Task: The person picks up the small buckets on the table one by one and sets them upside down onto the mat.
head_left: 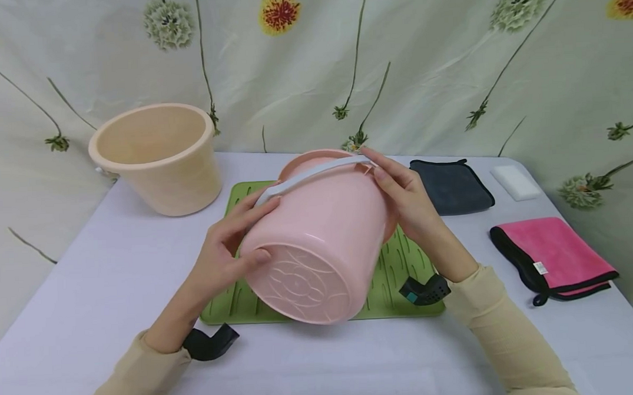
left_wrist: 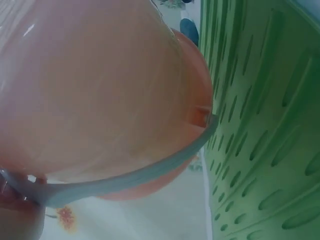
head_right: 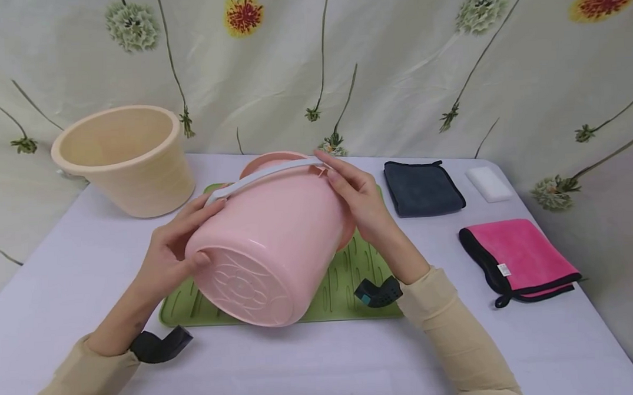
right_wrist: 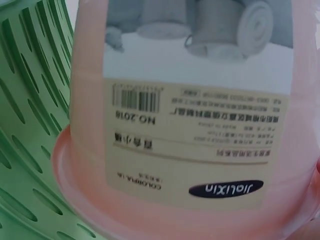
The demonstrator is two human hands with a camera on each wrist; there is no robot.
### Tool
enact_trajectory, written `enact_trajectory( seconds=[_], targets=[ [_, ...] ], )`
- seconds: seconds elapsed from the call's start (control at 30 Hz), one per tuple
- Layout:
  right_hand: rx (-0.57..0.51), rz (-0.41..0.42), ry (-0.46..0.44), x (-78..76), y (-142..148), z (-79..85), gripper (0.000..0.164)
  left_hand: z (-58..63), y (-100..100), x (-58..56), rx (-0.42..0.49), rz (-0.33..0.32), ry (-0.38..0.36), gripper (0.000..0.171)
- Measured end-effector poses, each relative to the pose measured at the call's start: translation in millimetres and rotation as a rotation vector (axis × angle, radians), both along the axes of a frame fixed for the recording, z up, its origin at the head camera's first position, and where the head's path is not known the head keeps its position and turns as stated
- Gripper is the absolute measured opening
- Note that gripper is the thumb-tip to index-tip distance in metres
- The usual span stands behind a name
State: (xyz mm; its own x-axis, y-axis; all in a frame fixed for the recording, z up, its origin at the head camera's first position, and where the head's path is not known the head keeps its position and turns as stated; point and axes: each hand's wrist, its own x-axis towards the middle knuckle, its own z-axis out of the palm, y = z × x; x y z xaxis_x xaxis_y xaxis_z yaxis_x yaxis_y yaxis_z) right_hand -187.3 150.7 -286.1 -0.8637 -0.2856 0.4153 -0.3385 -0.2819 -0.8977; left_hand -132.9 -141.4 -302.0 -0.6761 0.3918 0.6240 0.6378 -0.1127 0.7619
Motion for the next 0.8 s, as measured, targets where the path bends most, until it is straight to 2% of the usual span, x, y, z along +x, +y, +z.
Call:
enact_trajectory(
  seconds=[0.17, 0.27, 0.33, 0.43, 0.5, 0.57, 0.67, 0.73, 0.8],
  targets=[
    [-0.021, 0.023, -0.051, 0.9, 1.4, -0.8, 0.037, 3.2, 9.5, -4.1, 0.131, 0.003, 0.009, 0.052],
    [0.000, 0.010, -0.062, 0.7, 2.3, -0.9, 0.037, 7.7, 15.3, -6.4, 0.178, 0.071, 0.010, 0.051],
    [0.040, -0.028, -0.020, 0.2, 3.8, -1.4, 0.044, 11.1, 18.9, -8.1, 0.193, 0.124, -0.017, 0.048],
    [0.122, -0.114, 0.122, 2.0, 7.3, -1.6, 0.063, 14.1, 23.7, -12.6, 0.232, 0.152, -0.110, 0.041],
    [0.161, -0.145, 0.242, 7.1, 8.6, -1.1, 0.073, 15.4, 26.6, -17.7, 0.274, 0.163, -0.215, 0.033],
    [0.212, -0.137, 0.365, 15.3, 6.8, -0.8, 0.076, 15.8, 30.5, -25.0, 0.304, 0.179, -0.342, 0.026],
    [0.354, -0.103, 0.538, 29.4, -1.1, -2.2, 0.080, 16.0, 36.9, -35.4, 0.300, 0.198, -0.487, 0.019],
    [0.443, -0.093, 0.624, 36.3, -6.4, -3.4, 0.080, 16.2, 41.0, -39.5, 0.280, 0.210, -0.529, 0.019],
    [0.489, -0.096, 0.660, 39.4, -9.2, -4.5, 0.079, 17.7, 44.3, -40.9, 0.266, 0.217, -0.534, 0.025]
  ],
)
